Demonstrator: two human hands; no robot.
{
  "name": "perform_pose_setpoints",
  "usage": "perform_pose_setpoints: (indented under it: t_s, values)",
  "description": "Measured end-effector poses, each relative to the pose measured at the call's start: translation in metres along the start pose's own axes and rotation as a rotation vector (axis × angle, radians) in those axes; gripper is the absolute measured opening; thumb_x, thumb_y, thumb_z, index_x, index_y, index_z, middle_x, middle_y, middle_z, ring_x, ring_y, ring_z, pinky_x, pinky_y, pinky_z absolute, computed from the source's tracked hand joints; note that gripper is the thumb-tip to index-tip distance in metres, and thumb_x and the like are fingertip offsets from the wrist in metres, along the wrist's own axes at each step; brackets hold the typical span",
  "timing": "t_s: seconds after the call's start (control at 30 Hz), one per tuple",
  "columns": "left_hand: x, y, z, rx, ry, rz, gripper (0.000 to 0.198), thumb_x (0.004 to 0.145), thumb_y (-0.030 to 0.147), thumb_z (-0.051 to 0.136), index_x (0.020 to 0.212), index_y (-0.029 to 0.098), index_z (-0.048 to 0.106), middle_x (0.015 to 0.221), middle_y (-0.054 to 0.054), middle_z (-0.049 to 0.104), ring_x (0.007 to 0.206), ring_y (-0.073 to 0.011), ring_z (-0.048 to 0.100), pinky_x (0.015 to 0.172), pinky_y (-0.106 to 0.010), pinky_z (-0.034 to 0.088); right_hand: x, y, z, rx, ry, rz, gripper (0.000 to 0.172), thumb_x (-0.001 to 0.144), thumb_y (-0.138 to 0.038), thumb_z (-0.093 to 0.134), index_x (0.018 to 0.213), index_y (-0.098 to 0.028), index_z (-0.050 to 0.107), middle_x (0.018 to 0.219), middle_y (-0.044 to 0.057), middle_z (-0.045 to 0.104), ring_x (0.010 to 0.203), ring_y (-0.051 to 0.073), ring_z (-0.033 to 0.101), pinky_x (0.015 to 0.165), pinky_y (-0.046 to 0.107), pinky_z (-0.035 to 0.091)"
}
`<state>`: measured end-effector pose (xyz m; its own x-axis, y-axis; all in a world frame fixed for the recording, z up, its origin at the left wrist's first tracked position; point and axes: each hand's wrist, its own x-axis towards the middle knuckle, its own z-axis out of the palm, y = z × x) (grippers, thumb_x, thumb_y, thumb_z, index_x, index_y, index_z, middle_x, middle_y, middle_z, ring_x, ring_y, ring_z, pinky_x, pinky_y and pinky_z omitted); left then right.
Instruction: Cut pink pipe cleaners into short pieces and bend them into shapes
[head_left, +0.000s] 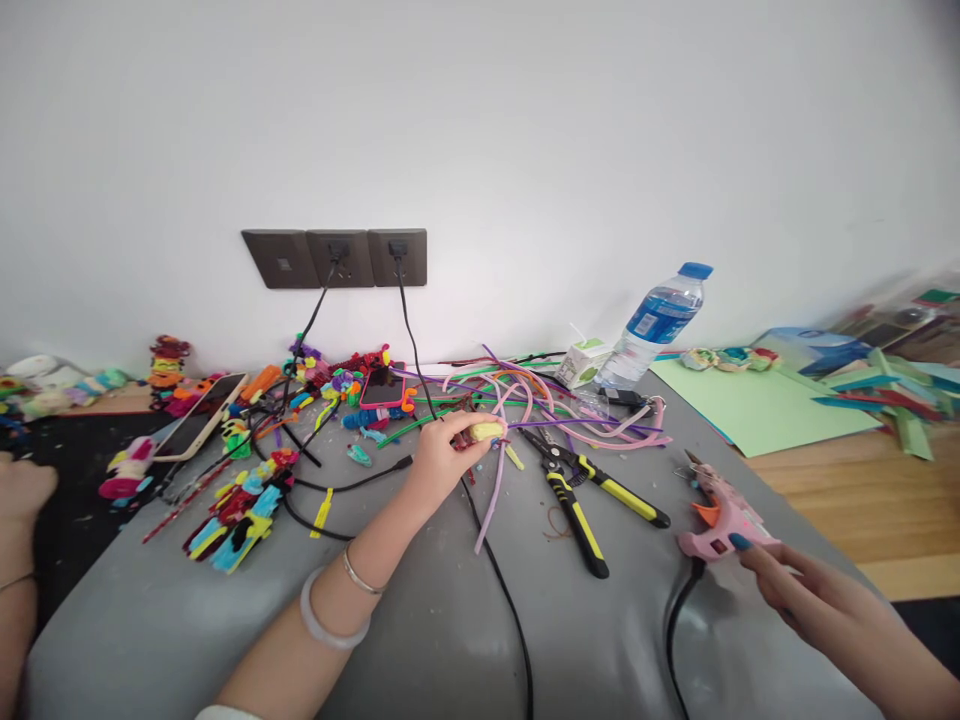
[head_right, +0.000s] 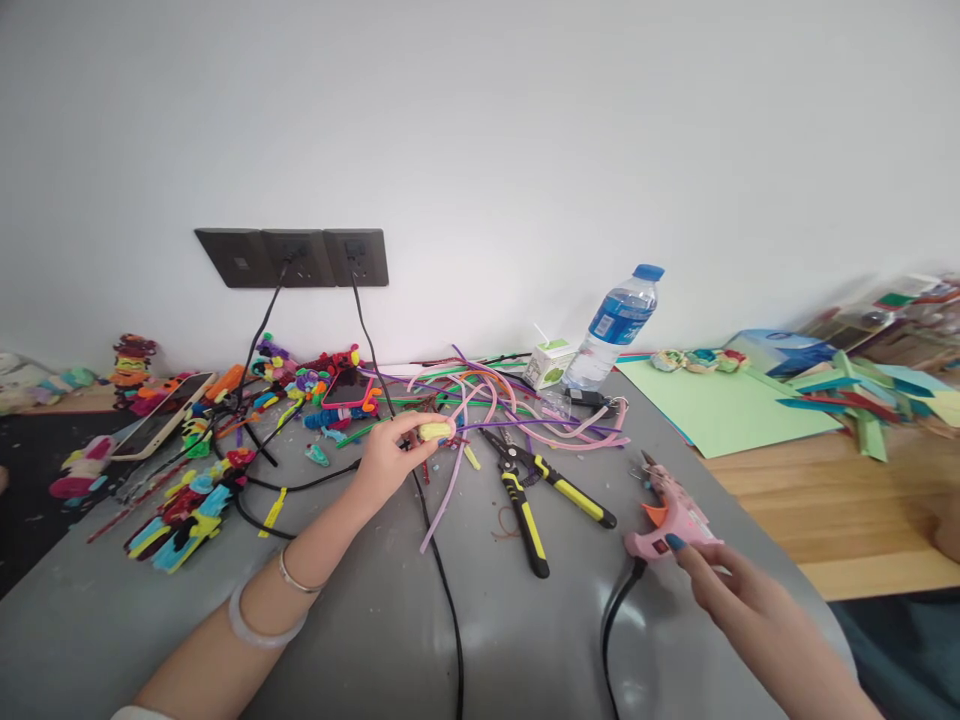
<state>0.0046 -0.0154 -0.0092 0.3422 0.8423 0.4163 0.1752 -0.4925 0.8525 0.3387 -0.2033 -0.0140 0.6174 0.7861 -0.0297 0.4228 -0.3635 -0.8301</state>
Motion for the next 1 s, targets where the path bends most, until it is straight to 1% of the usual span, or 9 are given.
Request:
perform_pose_setpoints:
  t_s: [0.1, 0.2, 0.3, 0.37, 0.57, 0.63, 0.73, 0.83, 1.0]
  values:
    - [0.000, -0.001, 0.000, 0.023, -0.007, 0.002, 0.026, 0.079, 0.014, 0.064, 0.101, 0.021, 0.077, 0.090, -0.004, 0.075, 0.061, -0.0111, 0.053, 0.058, -0.022, 0.043, -0.010, -0.029, 0.032, -0.133, -0.184, -0.155, 0.043, 0.068, -0.066, 0.063, 0.062, -0.023, 0.062, 0.052, 0.004, 0.058, 0.047, 0.021, 0.054, 0.045, 0.031, 0.039]
    - [-0.001, 0.000, 0.000, 0.054, -0.033, 0.025, 0.027, 0.080, 0.014, 0.064, 0.102, 0.023, 0.077, 0.091, -0.003, 0.075, 0.064, -0.0122, 0.055, 0.061, -0.022, 0.043, -0.017, -0.051, 0.076, -0.148, -0.391, -0.247, 0.036, 0.078, -0.057, 0.056, 0.075, -0.022, 0.062, 0.061, 0.003, 0.063, 0.053, 0.020, 0.056, 0.050, 0.029, 0.042]
    - [-0.001, 0.002, -0.001, 0.057, -0.075, 0.051, 0.026, 0.081, 0.014, 0.064, 0.102, 0.024, 0.076, 0.091, -0.003, 0.075, 0.069, -0.0133, 0.058, 0.064, -0.023, 0.044, -0.016, -0.059, 0.110, -0.279, -0.308, -0.322, 0.029, 0.079, -0.049, 0.055, 0.068, -0.022, 0.052, 0.055, 0.001, 0.058, 0.049, 0.017, 0.051, 0.050, 0.027, 0.038]
    - [-0.001, 0.003, -0.001, 0.041, -0.091, 0.058, 0.024, 0.082, 0.016, 0.064, 0.102, 0.023, 0.076, 0.091, -0.003, 0.075, 0.072, -0.0138, 0.060, 0.065, -0.023, 0.044, -0.013, -0.062, 0.119, -0.397, -0.257, -0.348, 0.027, 0.076, -0.043, 0.056, 0.062, -0.023, 0.045, 0.051, -0.001, 0.054, 0.048, 0.016, 0.048, 0.049, 0.026, 0.033]
    - [-0.001, 0.004, -0.001, 0.054, -0.092, 0.066, 0.025, 0.082, 0.015, 0.064, 0.102, 0.024, 0.076, 0.088, -0.002, 0.074, 0.070, -0.0137, 0.058, 0.064, -0.023, 0.044, -0.005, -0.077, 0.108, -0.483, -0.373, -0.313, 0.030, 0.069, -0.030, 0.056, 0.053, -0.023, 0.031, 0.047, -0.004, 0.040, 0.046, 0.013, 0.036, 0.048, 0.026, 0.025]
    - [-0.001, 0.004, -0.002, 0.058, -0.086, 0.073, 0.026, 0.081, 0.014, 0.064, 0.102, 0.025, 0.076, 0.085, -0.002, 0.073, 0.069, -0.0135, 0.057, 0.064, -0.023, 0.044, -0.004, -0.079, 0.103, -0.367, -0.422, -0.288, 0.030, 0.070, -0.030, 0.055, 0.054, -0.023, 0.031, 0.048, -0.004, 0.038, 0.047, 0.012, 0.035, 0.048, 0.025, 0.026]
    - [-0.001, 0.003, -0.002, 0.059, -0.081, 0.070, 0.027, 0.081, 0.014, 0.064, 0.102, 0.025, 0.076, 0.086, -0.002, 0.073, 0.068, -0.0134, 0.057, 0.065, -0.023, 0.044, -0.005, -0.078, 0.097, -0.091, -0.570, -0.105, 0.021, 0.073, -0.040, 0.054, 0.068, -0.024, 0.042, 0.050, -0.005, 0.046, 0.045, 0.013, 0.040, 0.044, 0.024, 0.033]
    - [-0.001, 0.004, -0.001, 0.051, -0.074, 0.056, 0.027, 0.081, 0.014, 0.063, 0.102, 0.024, 0.076, 0.089, -0.003, 0.074, 0.069, -0.0137, 0.058, 0.064, -0.023, 0.044, -0.010, -0.074, 0.091, 0.135, -0.678, 0.046, 0.035, 0.074, -0.053, 0.059, 0.087, -0.023, 0.046, 0.054, -0.006, 0.050, 0.043, 0.013, 0.041, 0.039, 0.024, 0.037]
    - [0.000, 0.003, -0.001, 0.002, -0.061, 0.029, 0.027, 0.080, 0.015, 0.063, 0.103, 0.022, 0.076, 0.094, -0.004, 0.076, 0.074, -0.0148, 0.060, 0.064, -0.024, 0.045, -0.023, -0.067, 0.084, 0.383, -0.680, 0.008, 0.042, 0.083, -0.060, 0.061, 0.093, -0.022, 0.047, 0.057, -0.006, 0.051, 0.043, 0.009, 0.038, 0.040, 0.020, 0.033]
